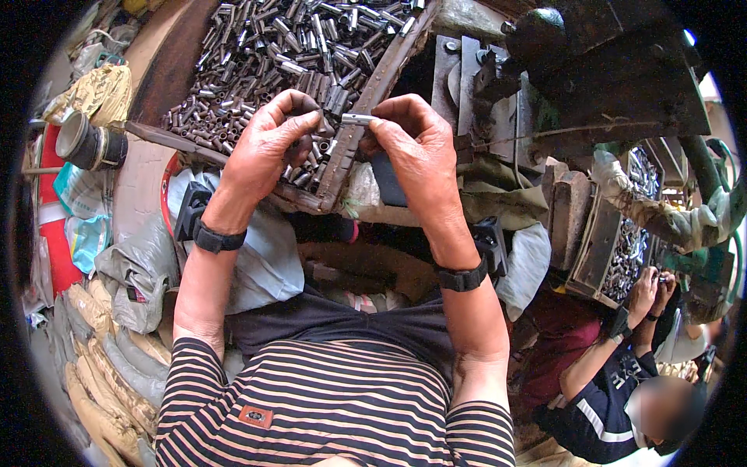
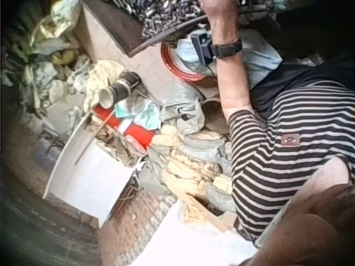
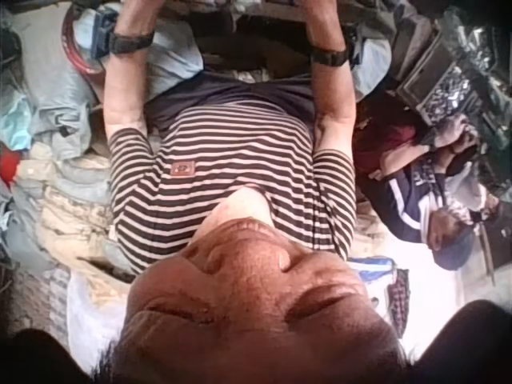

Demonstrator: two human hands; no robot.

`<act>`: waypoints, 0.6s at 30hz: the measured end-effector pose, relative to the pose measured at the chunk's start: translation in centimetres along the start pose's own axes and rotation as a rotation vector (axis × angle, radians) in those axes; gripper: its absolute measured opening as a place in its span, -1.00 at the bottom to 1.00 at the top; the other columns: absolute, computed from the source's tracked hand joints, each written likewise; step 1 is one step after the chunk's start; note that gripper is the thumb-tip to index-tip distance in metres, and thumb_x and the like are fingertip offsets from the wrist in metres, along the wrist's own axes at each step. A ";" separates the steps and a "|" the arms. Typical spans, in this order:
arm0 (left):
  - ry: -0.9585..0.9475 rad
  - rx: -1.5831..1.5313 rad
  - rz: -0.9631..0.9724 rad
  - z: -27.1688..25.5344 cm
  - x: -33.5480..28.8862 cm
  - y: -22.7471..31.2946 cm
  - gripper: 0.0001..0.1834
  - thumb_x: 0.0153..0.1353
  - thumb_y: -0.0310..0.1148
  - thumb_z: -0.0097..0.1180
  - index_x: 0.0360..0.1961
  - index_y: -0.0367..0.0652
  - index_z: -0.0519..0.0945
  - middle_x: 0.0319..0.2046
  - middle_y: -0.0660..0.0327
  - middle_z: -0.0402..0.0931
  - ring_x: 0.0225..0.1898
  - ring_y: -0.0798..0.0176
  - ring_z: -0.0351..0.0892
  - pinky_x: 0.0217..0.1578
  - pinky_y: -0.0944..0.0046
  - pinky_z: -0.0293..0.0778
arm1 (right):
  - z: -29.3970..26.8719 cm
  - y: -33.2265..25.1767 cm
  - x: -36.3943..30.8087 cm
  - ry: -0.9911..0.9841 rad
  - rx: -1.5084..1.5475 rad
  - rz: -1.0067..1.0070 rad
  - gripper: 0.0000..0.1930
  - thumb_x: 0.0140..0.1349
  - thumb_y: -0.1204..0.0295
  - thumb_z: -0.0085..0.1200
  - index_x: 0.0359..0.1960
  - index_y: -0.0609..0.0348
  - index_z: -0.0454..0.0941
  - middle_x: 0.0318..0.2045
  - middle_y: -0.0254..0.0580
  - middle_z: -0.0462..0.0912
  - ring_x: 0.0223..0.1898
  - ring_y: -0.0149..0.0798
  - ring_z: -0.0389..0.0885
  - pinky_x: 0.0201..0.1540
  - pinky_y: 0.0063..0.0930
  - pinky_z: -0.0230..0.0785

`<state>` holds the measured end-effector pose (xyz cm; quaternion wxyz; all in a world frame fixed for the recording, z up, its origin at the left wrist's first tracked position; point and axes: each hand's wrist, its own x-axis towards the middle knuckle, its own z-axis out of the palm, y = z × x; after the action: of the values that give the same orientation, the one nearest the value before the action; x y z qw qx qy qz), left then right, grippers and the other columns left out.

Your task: Assembling small metal pins or components using a mechanical press.

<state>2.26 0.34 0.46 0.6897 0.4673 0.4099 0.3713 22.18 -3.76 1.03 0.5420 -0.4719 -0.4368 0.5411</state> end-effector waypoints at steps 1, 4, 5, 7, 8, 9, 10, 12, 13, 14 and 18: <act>-0.004 -0.030 0.012 0.4 -0.3 0.3 -0.84 0.22 -0.37 0.09 -0.24 -0.20 0.47 -0.46 0.37 0.47 -0.57 0.56 0.37 -0.59 0.55 0.30 | 0.1 -0.1 -0.2 0.014 0.051 0.021 -0.90 0.20 0.56 0.02 -0.25 0.29 0.50 -0.41 -0.24 0.59 -0.41 -0.41 0.60 -0.30 -0.57 0.48; 0.035 -0.110 -0.012 1.1 -0.9 0.6 -0.83 0.21 -0.37 0.10 -0.23 -0.20 0.47 -0.44 0.37 0.48 -0.52 0.56 0.39 -0.54 0.56 0.31 | 0.3 0.1 -0.5 0.022 0.111 0.039 -0.89 0.19 0.60 0.00 -0.24 0.30 0.49 -0.38 -0.22 0.58 -0.40 -0.39 0.60 -0.28 -0.55 0.50; -0.015 -0.137 -0.020 0.8 -1.0 0.4 -0.84 0.20 -0.40 0.11 -0.23 -0.19 0.47 -0.44 0.36 0.48 -0.47 0.55 0.41 -0.50 0.56 0.32 | 0.3 0.2 -0.6 0.016 0.120 0.037 -0.88 0.18 0.63 -0.02 -0.24 0.31 0.48 -0.37 -0.20 0.57 -0.39 -0.38 0.61 -0.27 -0.54 0.51; -0.008 -0.175 -0.020 1.2 -1.4 0.1 -0.85 0.20 -0.41 0.12 -0.23 -0.18 0.47 -0.44 0.35 0.48 -0.47 0.55 0.41 -0.50 0.56 0.33 | 0.7 0.1 -1.0 0.028 0.174 0.057 -0.88 0.17 0.64 -0.04 -0.25 0.30 0.47 -0.36 -0.20 0.57 -0.38 -0.37 0.61 -0.26 -0.53 0.51; 0.000 -0.214 -0.024 1.3 -1.6 -0.1 -0.85 0.20 -0.42 0.12 -0.23 -0.18 0.47 -0.44 0.35 0.49 -0.47 0.55 0.42 -0.50 0.55 0.34 | 0.8 0.1 -1.1 0.040 0.228 0.080 -0.87 0.16 0.66 -0.05 -0.26 0.30 0.47 -0.36 -0.20 0.56 -0.36 -0.36 0.62 -0.24 -0.53 0.52; -0.011 -0.212 -0.014 1.2 -1.6 -0.3 -0.86 0.20 -0.41 0.13 -0.24 -0.17 0.47 -0.45 0.34 0.49 -0.48 0.53 0.44 -0.50 0.54 0.36 | 0.8 0.1 -1.1 0.035 0.269 0.079 -0.87 0.16 0.68 -0.06 -0.26 0.30 0.46 -0.35 -0.19 0.56 -0.34 -0.34 0.63 -0.21 -0.50 0.54; -0.013 -0.213 -0.013 1.2 -1.7 -0.4 -0.86 0.20 -0.41 0.13 -0.24 -0.17 0.47 -0.45 0.34 0.49 -0.48 0.53 0.44 -0.50 0.54 0.36 | 0.9 0.2 -1.2 0.036 0.267 0.078 -0.87 0.16 0.68 -0.06 -0.26 0.30 0.46 -0.35 -0.19 0.56 -0.34 -0.34 0.63 -0.21 -0.50 0.54; -0.025 -0.291 -0.006 1.3 -2.0 -0.5 -0.86 0.22 -0.39 0.12 -0.25 -0.18 0.47 -0.47 0.32 0.50 -0.49 0.50 0.47 -0.51 0.52 0.39 | 1.0 0.3 -1.5 0.017 0.262 0.064 -0.88 0.17 0.67 -0.05 -0.26 0.30 0.46 -0.35 -0.19 0.56 -0.32 -0.33 0.63 -0.19 -0.47 0.55; -0.026 -0.292 -0.004 1.3 -1.9 -0.5 -0.86 0.22 -0.39 0.12 -0.25 -0.18 0.47 -0.47 0.32 0.50 -0.49 0.50 0.47 -0.51 0.52 0.39 | 1.1 0.2 -1.6 0.017 0.260 0.062 -0.88 0.17 0.67 -0.05 -0.26 0.30 0.46 -0.35 -0.19 0.56 -0.32 -0.33 0.63 -0.19 -0.47 0.55; -0.023 -0.324 0.003 1.3 -1.9 -0.6 -0.87 0.23 -0.39 0.12 -0.25 -0.18 0.48 -0.47 0.31 0.50 -0.48 0.49 0.48 -0.50 0.51 0.40 | 1.2 0.0 -1.7 0.025 0.269 0.061 -0.91 0.18 0.64 -0.01 -0.28 0.31 0.46 -0.36 -0.20 0.57 -0.33 -0.35 0.62 -0.21 -0.48 0.54; -0.052 -0.380 0.024 1.3 -1.9 -0.8 -0.87 0.23 -0.40 0.11 -0.25 -0.20 0.49 -0.47 0.29 0.52 -0.48 0.48 0.50 -0.49 0.49 0.44 | 1.0 0.3 -2.1 0.030 0.275 0.054 -0.91 0.20 0.61 0.01 -0.26 0.29 0.46 -0.32 -0.17 0.57 -0.30 -0.32 0.63 -0.17 -0.46 0.54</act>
<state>2.80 -2.00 0.45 0.7715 0.3428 0.3087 0.4381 21.11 -5.79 0.99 0.5932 -0.4130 -0.3374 0.6031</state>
